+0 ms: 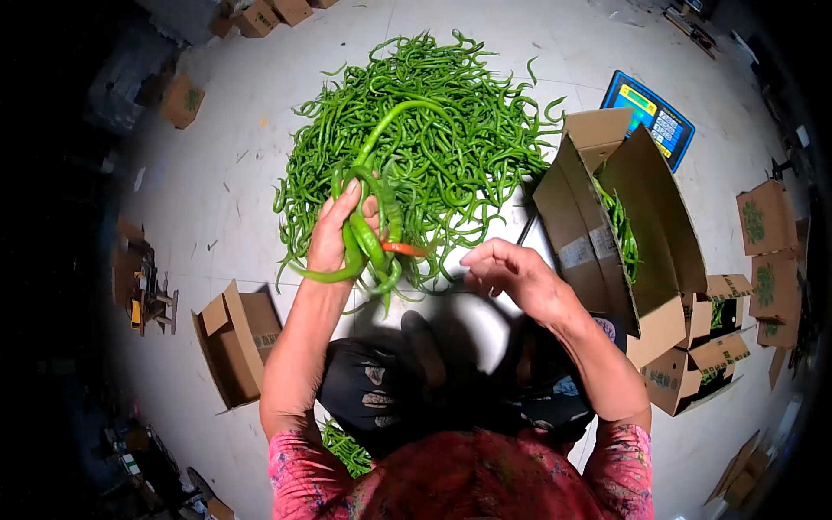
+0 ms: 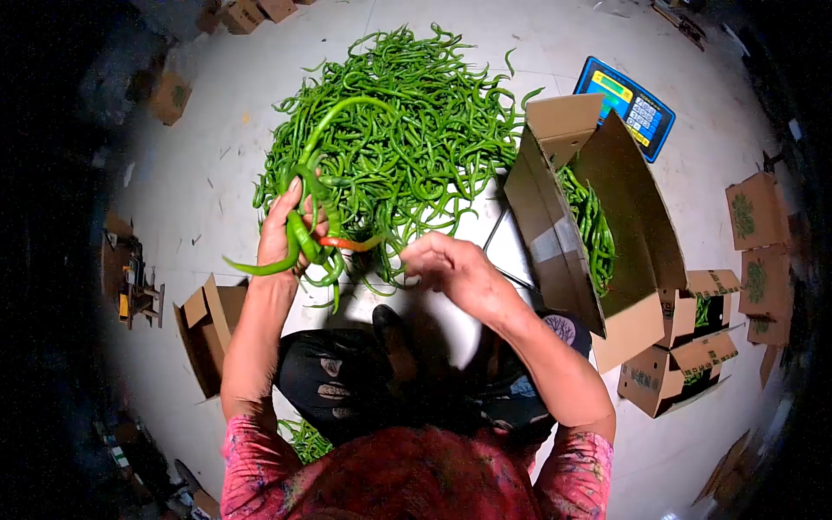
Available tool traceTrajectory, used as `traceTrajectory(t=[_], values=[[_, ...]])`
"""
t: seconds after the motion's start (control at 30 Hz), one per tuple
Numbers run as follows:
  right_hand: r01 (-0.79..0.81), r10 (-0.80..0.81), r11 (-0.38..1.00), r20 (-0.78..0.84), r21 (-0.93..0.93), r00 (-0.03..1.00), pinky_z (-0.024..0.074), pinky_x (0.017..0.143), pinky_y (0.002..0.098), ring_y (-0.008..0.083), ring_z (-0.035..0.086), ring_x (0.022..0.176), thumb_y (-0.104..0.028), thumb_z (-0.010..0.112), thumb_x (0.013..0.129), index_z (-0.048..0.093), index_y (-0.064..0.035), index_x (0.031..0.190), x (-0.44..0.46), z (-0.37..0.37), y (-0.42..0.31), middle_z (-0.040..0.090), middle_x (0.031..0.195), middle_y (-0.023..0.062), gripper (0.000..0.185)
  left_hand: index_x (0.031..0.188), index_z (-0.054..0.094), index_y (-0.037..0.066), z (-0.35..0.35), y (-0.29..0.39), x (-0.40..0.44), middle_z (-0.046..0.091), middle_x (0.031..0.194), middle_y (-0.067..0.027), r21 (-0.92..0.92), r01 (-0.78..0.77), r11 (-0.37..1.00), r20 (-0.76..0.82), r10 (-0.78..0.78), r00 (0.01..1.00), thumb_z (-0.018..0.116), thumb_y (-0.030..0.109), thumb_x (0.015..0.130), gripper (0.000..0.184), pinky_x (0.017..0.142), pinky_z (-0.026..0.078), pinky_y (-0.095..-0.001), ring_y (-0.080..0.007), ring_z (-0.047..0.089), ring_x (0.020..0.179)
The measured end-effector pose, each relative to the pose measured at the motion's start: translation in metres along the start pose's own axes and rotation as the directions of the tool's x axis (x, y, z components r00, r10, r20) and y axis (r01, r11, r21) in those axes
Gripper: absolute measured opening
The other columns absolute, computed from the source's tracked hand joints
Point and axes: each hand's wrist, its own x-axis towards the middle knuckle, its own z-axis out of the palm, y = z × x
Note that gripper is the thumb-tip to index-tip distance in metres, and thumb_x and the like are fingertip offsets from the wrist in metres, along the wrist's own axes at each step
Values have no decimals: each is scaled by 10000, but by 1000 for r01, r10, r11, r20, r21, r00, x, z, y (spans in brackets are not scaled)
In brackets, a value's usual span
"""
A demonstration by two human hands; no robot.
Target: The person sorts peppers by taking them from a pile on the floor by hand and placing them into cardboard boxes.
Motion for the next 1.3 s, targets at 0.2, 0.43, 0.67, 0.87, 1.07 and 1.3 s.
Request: traceTrajectory(t=[0.2,0.43,0.67,0.87,1.07,1.3], values=[[29,-29,1000,-64,-1,998,428,670,223,74,527,793,-264,566,944,609,-41,1121,3,4,-3,590,891,2,289,1232,526,53,21,0,-34,494,689,57,-80,-31,996,187,46,981,485,268,981,334,453,316,-192,-31,395,500],[32,-22,998,200,-48,980,443,668,215,81,544,798,-363,524,956,585,-37,1224,1,15,-7,634,1055,32,426,1243,466,-49,13,-17,-35,453,697,-25,-347,26,938,253,67,965,457,198,987,355,420,288,-172,-83,394,607],[104,-88,990,156,-94,984,368,611,165,-1,446,678,-38,762,764,625,-66,1065,5,37,-2,564,811,-64,332,1104,594,78,9,-29,-26,602,768,15,-372,37,927,61,-15,998,527,230,962,219,482,376,-219,-74,484,565],[84,-82,971,18,-224,997,366,601,169,9,439,662,-174,646,893,613,-57,980,5,39,0,570,790,-53,149,1062,575,32,0,-33,-26,631,858,-57,-380,-30,924,-34,18,999,526,246,958,242,729,528,-283,-177,625,799],[164,-158,970,-44,181,986,390,579,184,38,454,621,-219,525,969,577,-12,1096,12,19,-2,633,903,19,248,910,497,40,-6,-30,-31,505,754,-28,-487,102,867,70,-78,995,508,258,978,229,569,406,-252,-113,439,602],[86,-91,950,2,300,996,405,569,181,40,483,632,-223,532,965,577,-5,1121,9,16,2,638,907,26,272,956,510,66,-7,-39,-36,529,770,-36,-464,138,875,182,-59,982,505,232,978,167,552,387,-249,-105,443,615]])
